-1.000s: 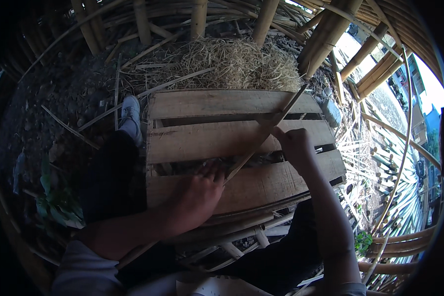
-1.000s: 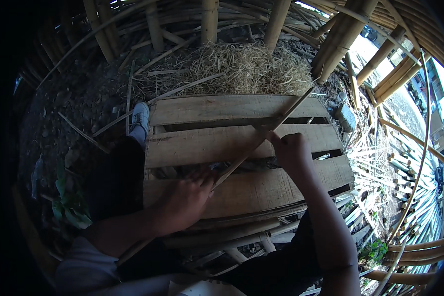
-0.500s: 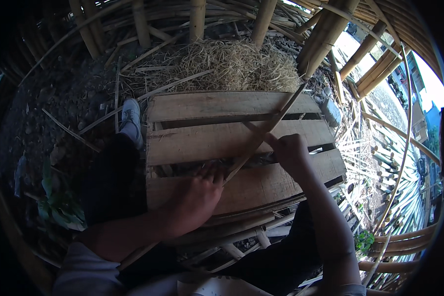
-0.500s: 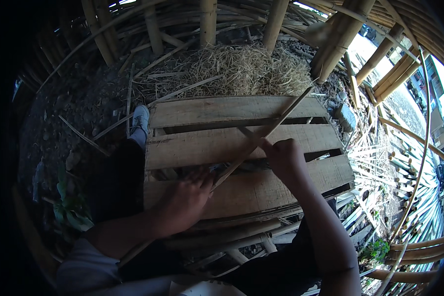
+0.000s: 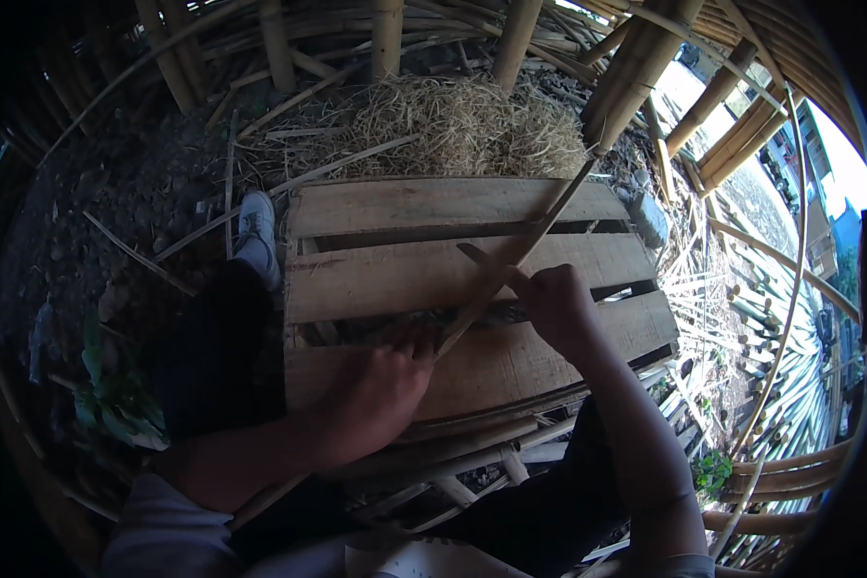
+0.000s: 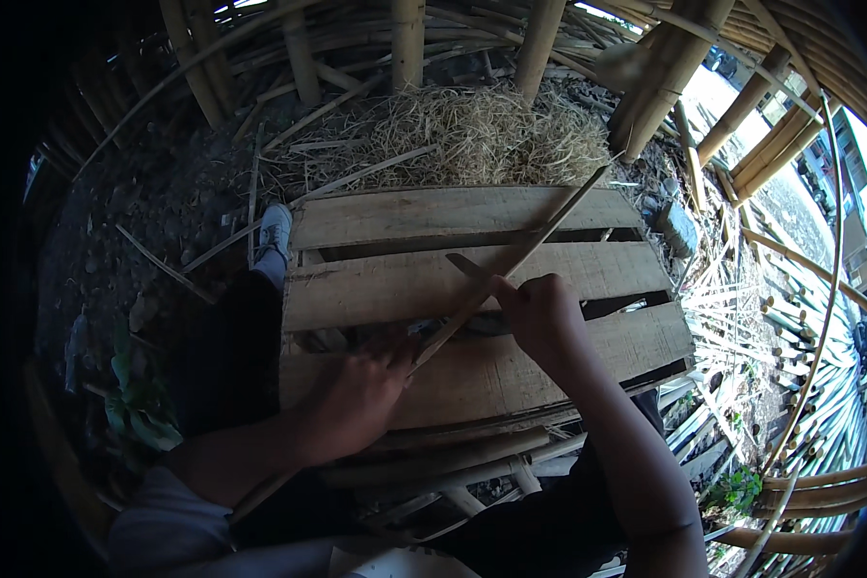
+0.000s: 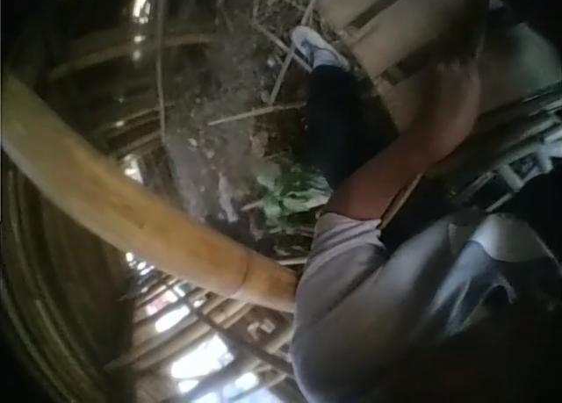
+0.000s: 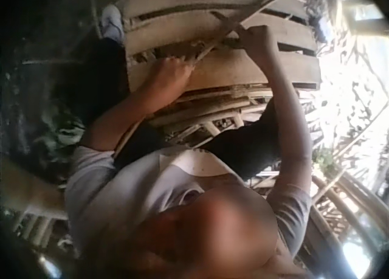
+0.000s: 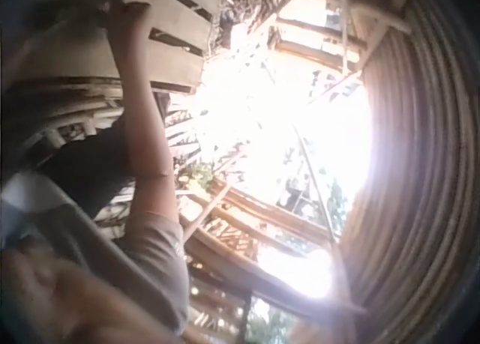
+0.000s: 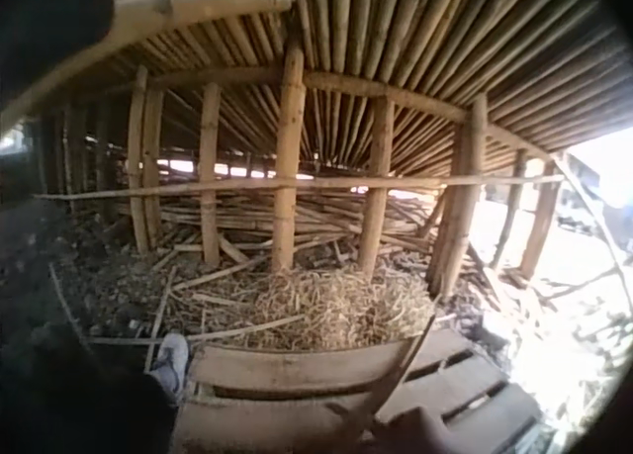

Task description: The person uses a knife to shave and smooth a thin bamboo stick held over a wooden pallet. The person repeatedly draws the knife along the stick's length, rotating it to work different sides, and discards small shavings onto the pallet.

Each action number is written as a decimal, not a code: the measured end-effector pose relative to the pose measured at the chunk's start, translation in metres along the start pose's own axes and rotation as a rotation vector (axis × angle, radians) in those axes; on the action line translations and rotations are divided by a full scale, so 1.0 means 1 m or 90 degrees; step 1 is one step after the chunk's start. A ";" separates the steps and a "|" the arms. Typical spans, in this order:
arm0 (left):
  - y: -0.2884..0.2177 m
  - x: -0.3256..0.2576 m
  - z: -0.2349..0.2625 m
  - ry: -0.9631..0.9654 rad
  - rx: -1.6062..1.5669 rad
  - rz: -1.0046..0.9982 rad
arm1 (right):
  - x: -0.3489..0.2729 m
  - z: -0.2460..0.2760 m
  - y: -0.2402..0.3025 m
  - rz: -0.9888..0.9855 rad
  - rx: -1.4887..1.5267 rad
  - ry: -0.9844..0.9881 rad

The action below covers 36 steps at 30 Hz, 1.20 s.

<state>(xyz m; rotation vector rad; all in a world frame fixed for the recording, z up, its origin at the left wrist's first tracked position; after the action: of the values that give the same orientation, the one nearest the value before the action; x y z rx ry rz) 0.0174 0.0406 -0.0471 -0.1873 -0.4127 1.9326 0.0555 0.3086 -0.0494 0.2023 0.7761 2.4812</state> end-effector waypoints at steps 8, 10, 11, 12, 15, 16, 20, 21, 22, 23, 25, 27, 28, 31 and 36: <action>0.003 -0.004 -0.008 -0.036 0.057 -0.041 | -0.008 -0.015 0.002 0.110 -0.041 -0.088; 0.003 -0.005 -0.007 -0.060 0.086 -0.042 | 0.007 0.005 0.007 -0.044 -0.026 0.011; 0.002 -0.007 -0.008 -0.070 0.097 -0.042 | 0.013 0.016 0.012 -0.122 -0.020 0.064; 0.002 -0.007 -0.008 -0.049 0.074 -0.029 | 0.012 0.024 0.024 -0.170 0.018 0.057; 0.001 -0.001 -0.005 -0.038 0.040 -0.028 | -0.011 -0.013 0.007 0.106 -0.046 -0.062; 0.003 -0.004 -0.010 -0.060 0.049 -0.036 | -0.011 -0.014 0.006 0.130 -0.067 -0.074; 0.002 -0.003 -0.005 -0.017 0.049 -0.018 | 0.014 0.022 0.018 -0.116 -0.025 0.015; 0.001 -0.004 -0.006 -0.017 0.051 -0.027 | 0.005 0.011 0.012 -0.037 -0.033 -0.020; 0.000 -0.002 -0.005 -0.023 0.056 -0.041 | -0.007 -0.007 0.003 0.045 -0.043 -0.061; -0.001 -0.002 -0.003 -0.030 0.064 -0.046 | -0.012 -0.015 0.000 0.134 -0.049 -0.099; 0.002 -0.005 -0.007 -0.061 0.075 -0.042 | -0.007 -0.005 0.008 0.053 -0.039 -0.046; 0.003 -0.006 -0.009 -0.045 0.061 -0.027 | 0.014 0.016 0.014 -0.111 -0.050 0.019; 0.003 -0.003 -0.007 -0.014 0.046 -0.011 | 0.011 0.019 0.022 -0.126 -0.033 -0.001; 0.001 -0.004 -0.008 -0.037 0.092 -0.036 | -0.015 -0.023 0.009 0.145 -0.082 -0.133; -0.002 -0.004 -0.007 0.008 0.110 -0.021 | 0.008 0.009 0.012 -0.121 -0.015 0.036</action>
<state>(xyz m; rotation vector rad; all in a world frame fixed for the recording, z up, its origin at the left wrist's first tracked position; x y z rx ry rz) 0.0227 0.0389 -0.0534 -0.0796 -0.2372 1.9223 0.0464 0.3087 -0.0351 0.0484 0.7529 2.3238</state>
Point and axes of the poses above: each hand's wrist, its own x-axis towards the middle knuckle, its own z-axis out of the back of the hand, y = z × x, the point moved 1 cm from there along x, towards the middle knuckle, and after that the axes turned 4 degrees about -z, right-handed, at the moved point
